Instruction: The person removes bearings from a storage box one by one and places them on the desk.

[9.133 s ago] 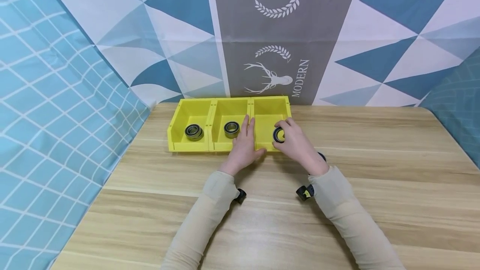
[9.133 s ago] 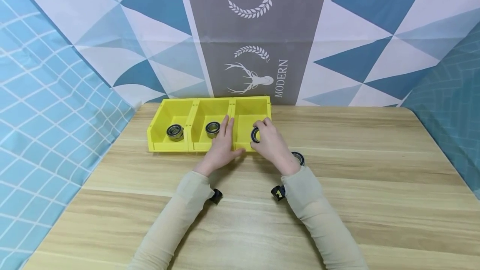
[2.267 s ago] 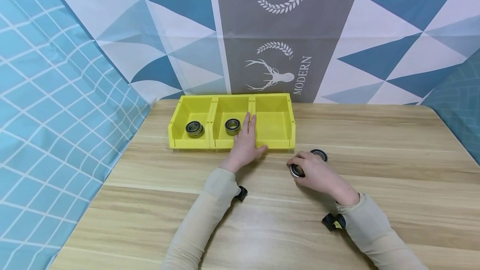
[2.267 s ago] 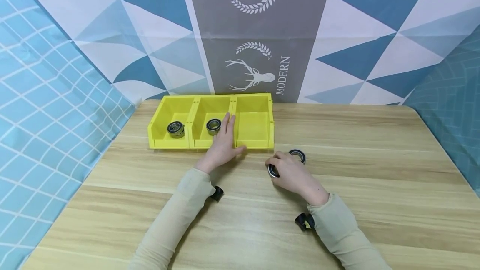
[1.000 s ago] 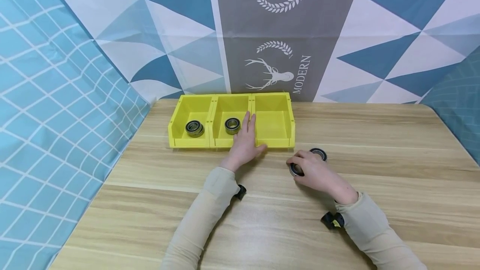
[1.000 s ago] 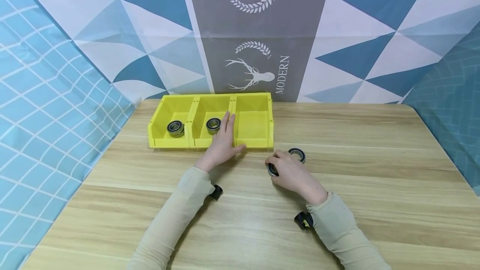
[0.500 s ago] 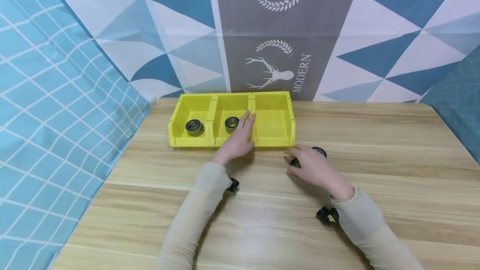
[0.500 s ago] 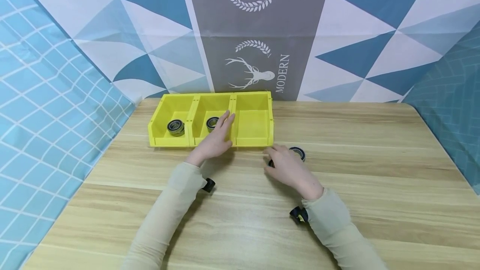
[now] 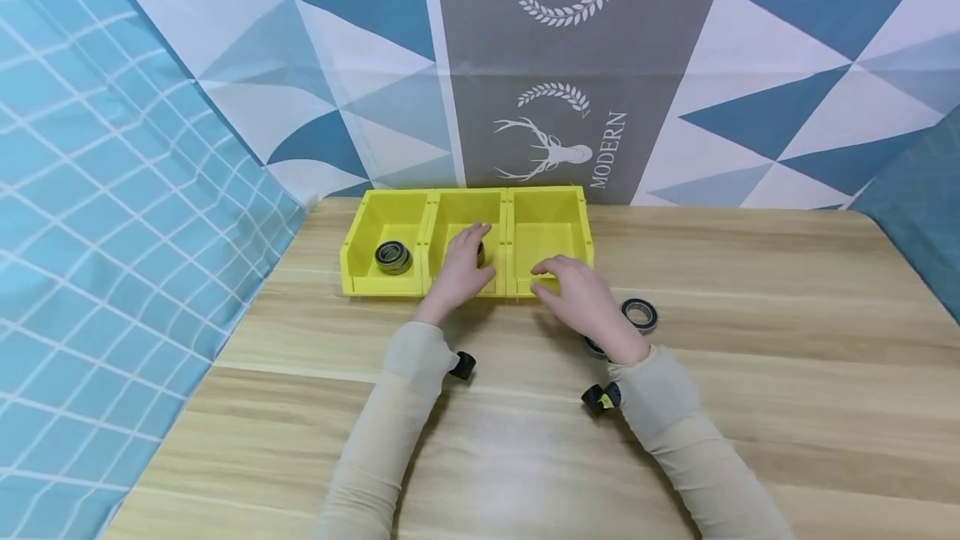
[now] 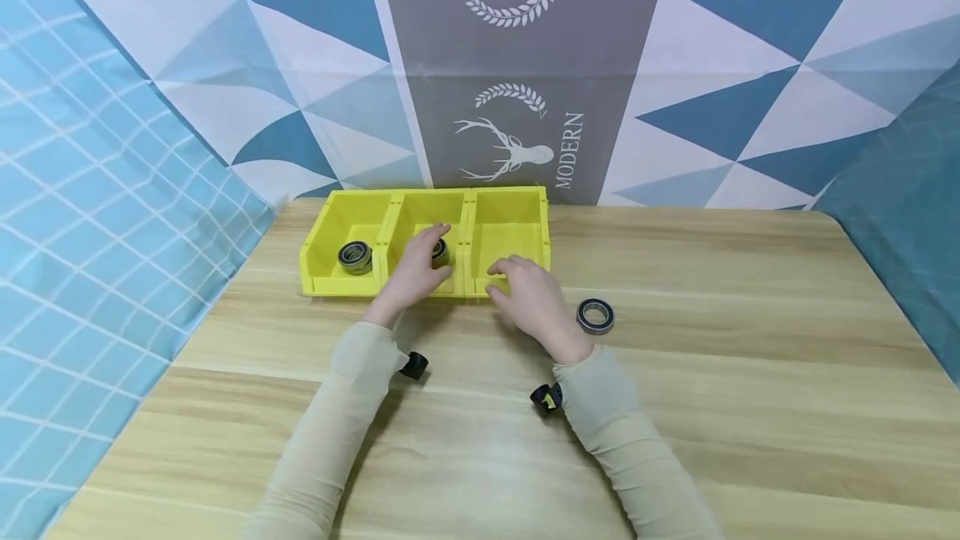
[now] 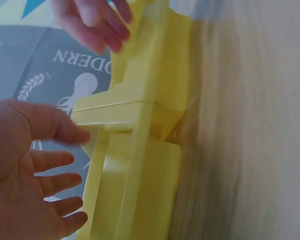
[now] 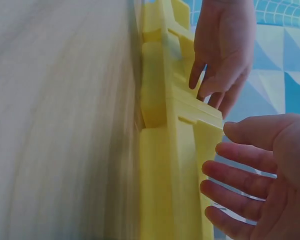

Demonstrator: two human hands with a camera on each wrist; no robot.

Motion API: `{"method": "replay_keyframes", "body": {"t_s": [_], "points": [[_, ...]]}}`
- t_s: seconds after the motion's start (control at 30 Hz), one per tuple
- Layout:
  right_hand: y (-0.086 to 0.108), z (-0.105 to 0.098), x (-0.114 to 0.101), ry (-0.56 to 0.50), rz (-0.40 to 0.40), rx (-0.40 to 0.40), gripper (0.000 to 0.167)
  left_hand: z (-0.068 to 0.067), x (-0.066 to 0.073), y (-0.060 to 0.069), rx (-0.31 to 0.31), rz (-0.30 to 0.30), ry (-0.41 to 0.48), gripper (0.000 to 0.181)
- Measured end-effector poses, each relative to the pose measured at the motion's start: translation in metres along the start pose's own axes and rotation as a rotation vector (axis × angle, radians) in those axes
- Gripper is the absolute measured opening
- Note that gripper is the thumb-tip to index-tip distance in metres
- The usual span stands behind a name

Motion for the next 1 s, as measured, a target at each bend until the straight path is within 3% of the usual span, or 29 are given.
{"method": "replay_keyframes", "body": {"t_s": [0.2,0.47,0.7,1.0], "points": [[-0.005,0.011,0.003,-0.008,0.013,0.002,0.028,0.001,-0.011,-0.002,0.025,-0.068,0.043,0.062],[-0.015,0.023,0.010,0.020,0.042,-0.021,0.032,0.000,-0.025,-0.006,0.057,-0.137,-0.009,0.063],[-0.017,0.029,0.014,0.035,0.098,-0.013,0.034,0.003,-0.030,-0.009,0.040,-0.185,-0.024,0.066],[-0.018,0.029,0.013,0.047,0.118,-0.010,0.032,0.008,-0.030,-0.015,0.005,-0.194,-0.145,0.067]]}}
Point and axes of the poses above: each hand's wrist, its own y-axis away from the middle knuckle, its own z-axis out of the palm, x = y × z, the point moved 9 cm from there along -y, towards the middle knuckle, and after that the axes turned 5 degrees about -z, right-handed, at the moved point
